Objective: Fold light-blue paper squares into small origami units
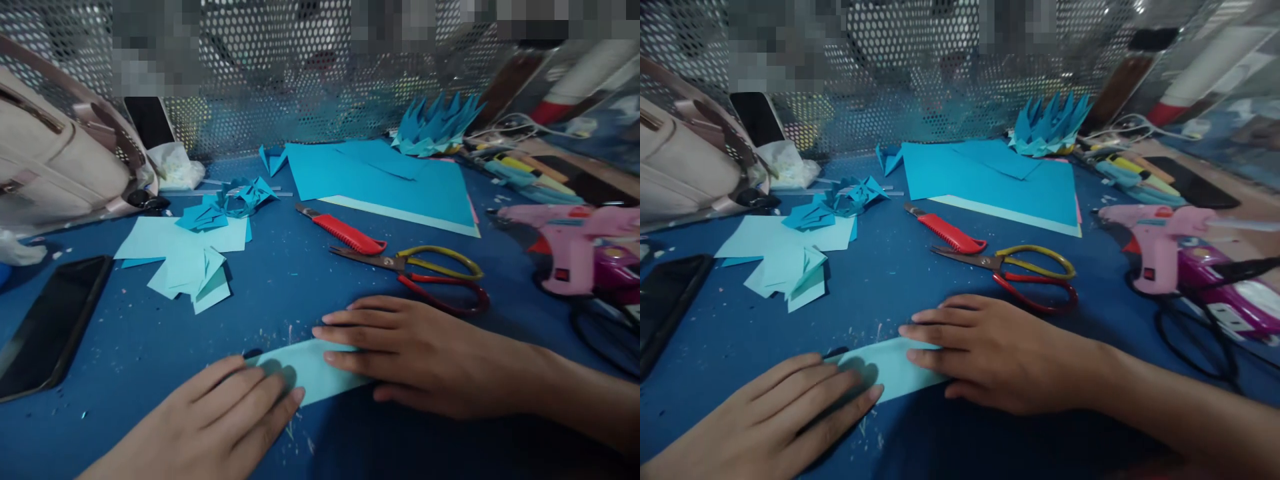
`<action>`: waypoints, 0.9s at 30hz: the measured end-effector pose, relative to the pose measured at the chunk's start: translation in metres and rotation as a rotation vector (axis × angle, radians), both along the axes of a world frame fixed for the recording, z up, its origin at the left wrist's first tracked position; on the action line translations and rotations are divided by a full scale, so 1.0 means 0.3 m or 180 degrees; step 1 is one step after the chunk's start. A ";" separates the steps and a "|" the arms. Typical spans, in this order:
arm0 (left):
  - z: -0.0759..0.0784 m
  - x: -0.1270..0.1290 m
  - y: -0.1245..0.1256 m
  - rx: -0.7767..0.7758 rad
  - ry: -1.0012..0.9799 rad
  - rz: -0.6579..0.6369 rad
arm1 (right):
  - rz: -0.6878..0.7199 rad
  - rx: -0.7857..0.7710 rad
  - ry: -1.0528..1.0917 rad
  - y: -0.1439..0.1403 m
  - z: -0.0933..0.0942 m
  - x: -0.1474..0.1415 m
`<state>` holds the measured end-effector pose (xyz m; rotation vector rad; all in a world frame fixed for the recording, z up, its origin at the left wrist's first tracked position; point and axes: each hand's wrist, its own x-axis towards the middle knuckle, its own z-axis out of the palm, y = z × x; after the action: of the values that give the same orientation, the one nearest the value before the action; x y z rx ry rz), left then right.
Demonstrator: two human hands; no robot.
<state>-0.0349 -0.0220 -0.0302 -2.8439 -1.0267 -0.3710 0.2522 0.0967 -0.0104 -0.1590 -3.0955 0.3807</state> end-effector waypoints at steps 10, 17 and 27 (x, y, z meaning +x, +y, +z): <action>0.018 0.065 0.038 -0.0337 0.0442 -0.0217 | 0.0155 0.0028 0.0233 0.000 -0.032 0.017; -0.012 0.052 0.049 -0.0566 0.0441 -0.0320 | 0.0137 0.0036 0.0245 0.002 -0.033 0.017; 0.031 0.034 0.082 -0.1181 -0.0087 -0.0305 | 0.0140 0.0085 0.0193 0.008 -0.027 0.016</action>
<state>-0.0247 0.0026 -0.0208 -3.2332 -1.0651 -0.2490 0.2569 0.0991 -0.0186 -0.0777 -3.0471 0.3387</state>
